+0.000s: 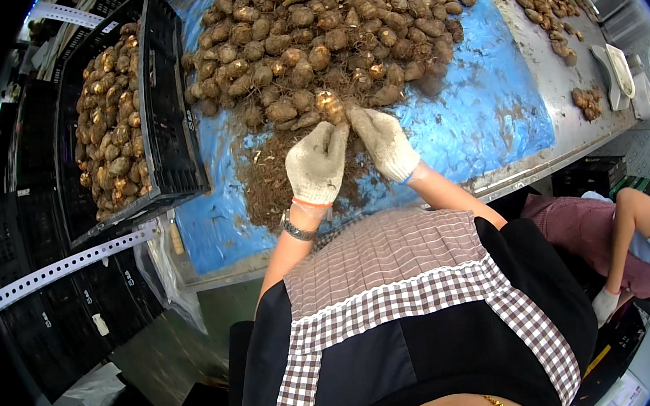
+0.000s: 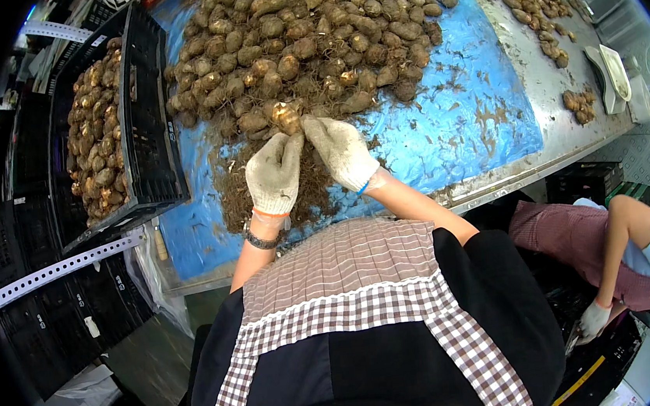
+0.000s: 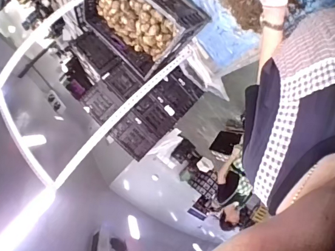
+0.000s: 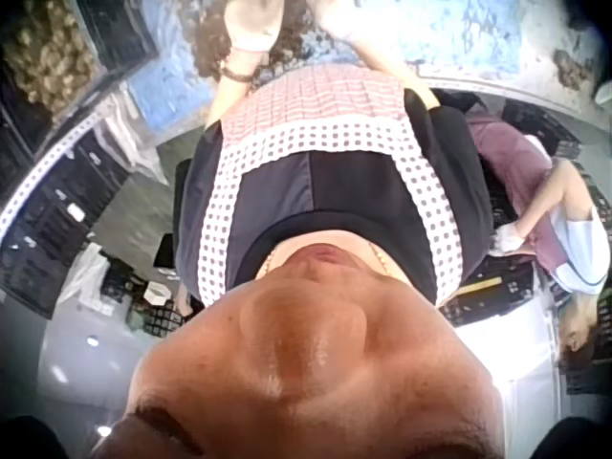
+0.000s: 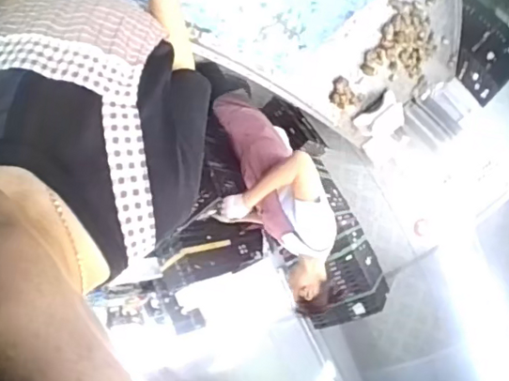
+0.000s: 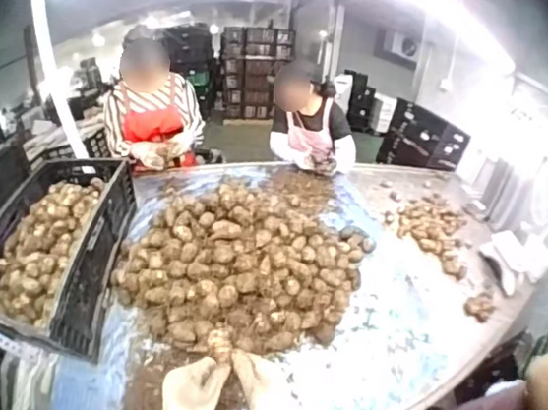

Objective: The person sorts through a pile of brown root vegetables on a table using gloved hands, picking them up to remove debris and placing them into a black crate.

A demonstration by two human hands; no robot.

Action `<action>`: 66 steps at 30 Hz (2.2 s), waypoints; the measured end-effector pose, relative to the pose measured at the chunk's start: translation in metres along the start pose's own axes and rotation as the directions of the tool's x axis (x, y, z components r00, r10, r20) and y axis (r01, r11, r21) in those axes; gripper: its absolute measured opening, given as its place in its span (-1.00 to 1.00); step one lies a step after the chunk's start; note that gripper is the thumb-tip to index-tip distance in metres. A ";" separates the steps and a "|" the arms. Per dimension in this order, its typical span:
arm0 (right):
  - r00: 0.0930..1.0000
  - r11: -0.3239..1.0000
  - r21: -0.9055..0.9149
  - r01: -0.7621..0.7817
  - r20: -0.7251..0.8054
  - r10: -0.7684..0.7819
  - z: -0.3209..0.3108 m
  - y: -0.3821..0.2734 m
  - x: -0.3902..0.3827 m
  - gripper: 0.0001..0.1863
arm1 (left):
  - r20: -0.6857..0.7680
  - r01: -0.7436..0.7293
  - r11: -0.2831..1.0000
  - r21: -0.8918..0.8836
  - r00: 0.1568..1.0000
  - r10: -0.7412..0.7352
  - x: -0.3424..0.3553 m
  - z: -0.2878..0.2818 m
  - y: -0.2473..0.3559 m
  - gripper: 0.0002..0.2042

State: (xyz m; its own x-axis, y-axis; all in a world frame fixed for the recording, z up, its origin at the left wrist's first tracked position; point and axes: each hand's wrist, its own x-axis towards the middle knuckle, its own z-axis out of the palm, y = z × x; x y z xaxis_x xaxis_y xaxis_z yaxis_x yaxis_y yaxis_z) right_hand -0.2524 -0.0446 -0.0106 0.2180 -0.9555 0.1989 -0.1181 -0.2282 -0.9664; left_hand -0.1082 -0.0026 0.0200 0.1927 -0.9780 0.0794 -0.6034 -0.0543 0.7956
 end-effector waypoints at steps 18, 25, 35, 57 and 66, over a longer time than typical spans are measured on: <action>0.999 0.997 -0.083 -0.001 0.050 0.005 -0.017 0.002 0.006 -0.48 | 0.011 -0.363 0.926 -0.104 0.931 0.366 0.009 0.008 0.001 -0.78; 0.937 0.934 0.124 -0.334 0.151 0.314 -0.008 -0.002 -0.001 -0.54 | 0.048 -0.026 0.984 -0.175 0.998 0.035 0.015 -0.002 -0.003 -0.68; 0.970 0.919 -0.390 -0.055 0.197 0.142 -0.025 -0.030 0.022 -0.59 | 0.026 0.036 0.958 -0.285 0.999 -0.030 0.005 0.009 -0.015 -0.66; 0.911 0.501 0.760 -0.413 0.342 0.232 -0.021 0.031 0.014 -0.47 | 0.571 0.576 -0.081 -0.814 0.818 0.073 -0.015 0.013 -0.054 -0.66; 0.934 0.520 0.848 0.097 -0.258 0.247 -0.199 0.090 0.055 -0.68 | 0.398 0.461 0.359 -0.812 0.886 -0.238 -0.021 -0.004 -0.101 -0.70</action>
State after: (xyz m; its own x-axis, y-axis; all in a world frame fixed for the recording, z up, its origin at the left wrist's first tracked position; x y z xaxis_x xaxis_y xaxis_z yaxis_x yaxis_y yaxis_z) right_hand -0.4436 -0.1544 -0.0546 -0.0755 -0.9971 -0.0111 0.7815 -0.0522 -0.6217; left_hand -0.0477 0.0241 -0.0595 0.0071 -0.9337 -0.3581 0.5004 -0.3067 0.8097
